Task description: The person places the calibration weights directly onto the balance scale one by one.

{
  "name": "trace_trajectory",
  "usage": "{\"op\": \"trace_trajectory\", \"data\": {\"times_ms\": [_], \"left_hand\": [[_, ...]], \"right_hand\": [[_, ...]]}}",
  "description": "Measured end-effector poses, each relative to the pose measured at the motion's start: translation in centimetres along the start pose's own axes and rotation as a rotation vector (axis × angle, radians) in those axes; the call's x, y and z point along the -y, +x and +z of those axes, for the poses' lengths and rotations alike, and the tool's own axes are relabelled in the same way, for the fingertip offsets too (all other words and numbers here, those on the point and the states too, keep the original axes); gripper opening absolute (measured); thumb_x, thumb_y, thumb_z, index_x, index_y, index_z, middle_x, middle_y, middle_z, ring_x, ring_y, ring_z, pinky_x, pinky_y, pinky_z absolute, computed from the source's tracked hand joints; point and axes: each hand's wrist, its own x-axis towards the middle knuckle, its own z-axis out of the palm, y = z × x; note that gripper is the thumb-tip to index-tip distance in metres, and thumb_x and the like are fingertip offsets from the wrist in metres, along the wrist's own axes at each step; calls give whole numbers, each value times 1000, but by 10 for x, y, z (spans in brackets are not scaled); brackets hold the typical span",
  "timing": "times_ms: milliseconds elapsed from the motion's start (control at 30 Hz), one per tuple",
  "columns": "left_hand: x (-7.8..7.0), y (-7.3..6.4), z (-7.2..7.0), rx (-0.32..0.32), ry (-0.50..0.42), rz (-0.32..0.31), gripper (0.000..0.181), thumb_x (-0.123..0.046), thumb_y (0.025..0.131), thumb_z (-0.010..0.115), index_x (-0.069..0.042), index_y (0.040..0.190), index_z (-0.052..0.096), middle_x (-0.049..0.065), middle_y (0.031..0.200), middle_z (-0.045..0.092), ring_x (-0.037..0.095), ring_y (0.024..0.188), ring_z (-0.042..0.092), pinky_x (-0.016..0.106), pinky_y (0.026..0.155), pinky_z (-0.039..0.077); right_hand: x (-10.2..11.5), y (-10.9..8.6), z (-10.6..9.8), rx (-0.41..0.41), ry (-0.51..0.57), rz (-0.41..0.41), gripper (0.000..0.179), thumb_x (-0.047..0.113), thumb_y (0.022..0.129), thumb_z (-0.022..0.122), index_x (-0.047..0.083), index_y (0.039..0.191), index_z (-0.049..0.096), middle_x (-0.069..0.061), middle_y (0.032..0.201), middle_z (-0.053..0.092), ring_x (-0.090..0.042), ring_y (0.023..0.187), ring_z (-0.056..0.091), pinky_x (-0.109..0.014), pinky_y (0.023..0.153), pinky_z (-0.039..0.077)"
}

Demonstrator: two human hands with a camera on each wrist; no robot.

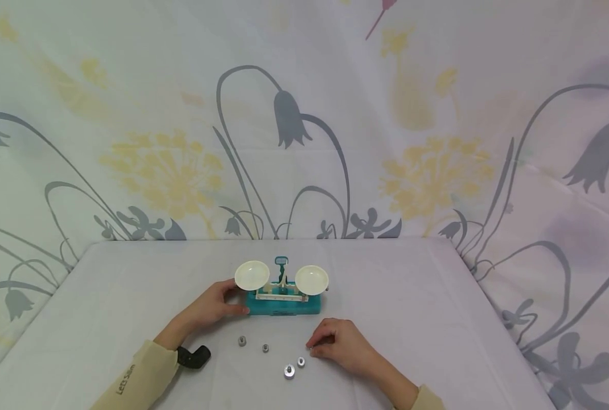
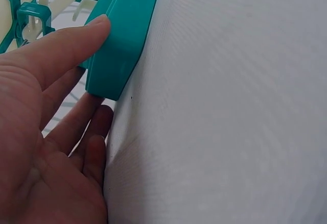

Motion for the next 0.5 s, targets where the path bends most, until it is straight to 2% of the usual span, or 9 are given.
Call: {"op": "trace_trajectory", "data": {"times_ms": [233,500], "left_hand": [[-2,-1,0,7,-10,2,63,-13,81,82,-2,137,55,14,141,54,37,137,43,53,114,31],[-2,-1,0,4,-6,3,62,-13,82,82,-1,137,56,15,141,54,38,137,43,54,114,31]], "right_hand": [[-2,2,1,-7,-39,-2,9,3,84,77,8,91,76,-1,91,69,-10,90,62,-23,81,51],[1,0,1,9,16,-7,9,12,84,79,14,92,77,5,93,70,-9,91,62,-23,81,52]]}}
